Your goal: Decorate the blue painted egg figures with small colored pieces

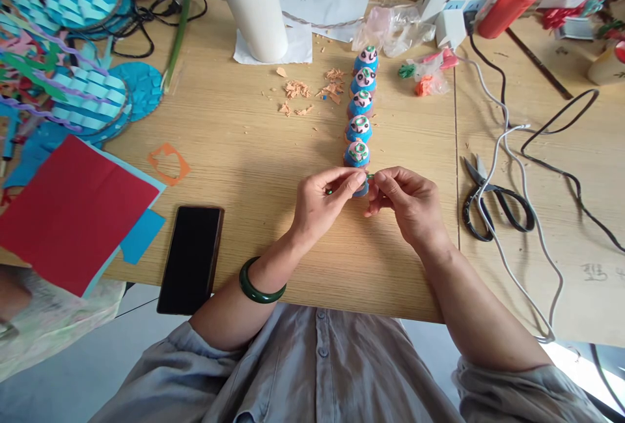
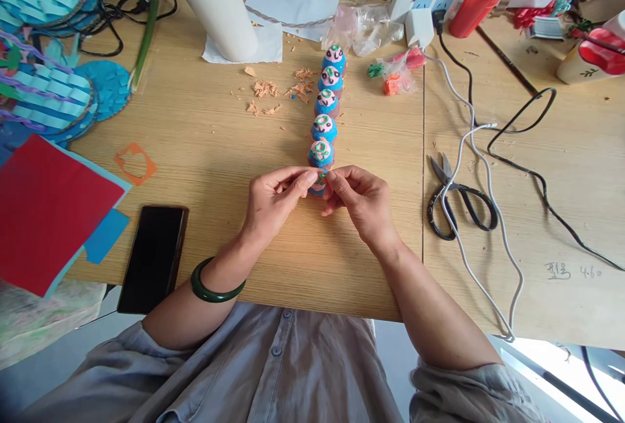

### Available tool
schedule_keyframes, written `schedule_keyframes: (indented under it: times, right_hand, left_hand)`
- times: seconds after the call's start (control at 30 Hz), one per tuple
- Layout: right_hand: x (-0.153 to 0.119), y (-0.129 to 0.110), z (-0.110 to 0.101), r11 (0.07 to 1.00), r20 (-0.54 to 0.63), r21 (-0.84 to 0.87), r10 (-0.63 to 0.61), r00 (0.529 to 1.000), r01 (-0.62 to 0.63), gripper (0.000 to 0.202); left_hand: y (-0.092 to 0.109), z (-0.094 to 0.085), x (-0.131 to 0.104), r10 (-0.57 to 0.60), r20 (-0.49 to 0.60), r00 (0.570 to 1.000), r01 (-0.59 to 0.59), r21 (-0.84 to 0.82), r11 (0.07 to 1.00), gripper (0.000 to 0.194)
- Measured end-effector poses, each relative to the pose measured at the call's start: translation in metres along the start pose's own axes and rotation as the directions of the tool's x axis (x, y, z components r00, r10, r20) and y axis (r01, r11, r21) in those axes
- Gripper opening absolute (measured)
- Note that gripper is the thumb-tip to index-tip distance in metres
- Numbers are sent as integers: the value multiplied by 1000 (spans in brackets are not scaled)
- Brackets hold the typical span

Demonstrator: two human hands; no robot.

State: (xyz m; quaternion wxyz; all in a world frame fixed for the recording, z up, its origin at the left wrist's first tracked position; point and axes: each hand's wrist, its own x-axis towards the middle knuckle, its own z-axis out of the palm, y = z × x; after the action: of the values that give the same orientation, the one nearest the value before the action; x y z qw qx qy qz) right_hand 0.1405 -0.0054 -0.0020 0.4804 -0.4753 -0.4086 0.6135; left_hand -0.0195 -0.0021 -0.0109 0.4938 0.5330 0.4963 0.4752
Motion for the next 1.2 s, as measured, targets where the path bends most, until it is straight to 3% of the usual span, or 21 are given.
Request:
schedule_keyframes:
  times: [0.17,0.37,0.5,0.73,1.2]
  right_hand:
    - [0,-2,0,993,-9,-120,-12,1000,11,45]
    - [6,2,-8,963,-91,-254,-119,989,92,49]
    - [9,6,-10,964,-77,-257,-98,992,75,50]
    - [10,6,-9,966,-82,-249,-97,992,73,52]
    - [9,6,-8,971,-87,-229,-88,992,66,49]
  left_hand:
    - [3,-5,4,-37,1,999,37,-15,999,28]
    - [-1,-39,20,-90,163,983,72,112,991,24]
    - [-2,-49,26,-80,172,982,51,168,985,24]
    - [1,-47,24,-104,267,958,38,242,970,25]
    - [-4,-37,23,17,145,989,-62,311,948,16]
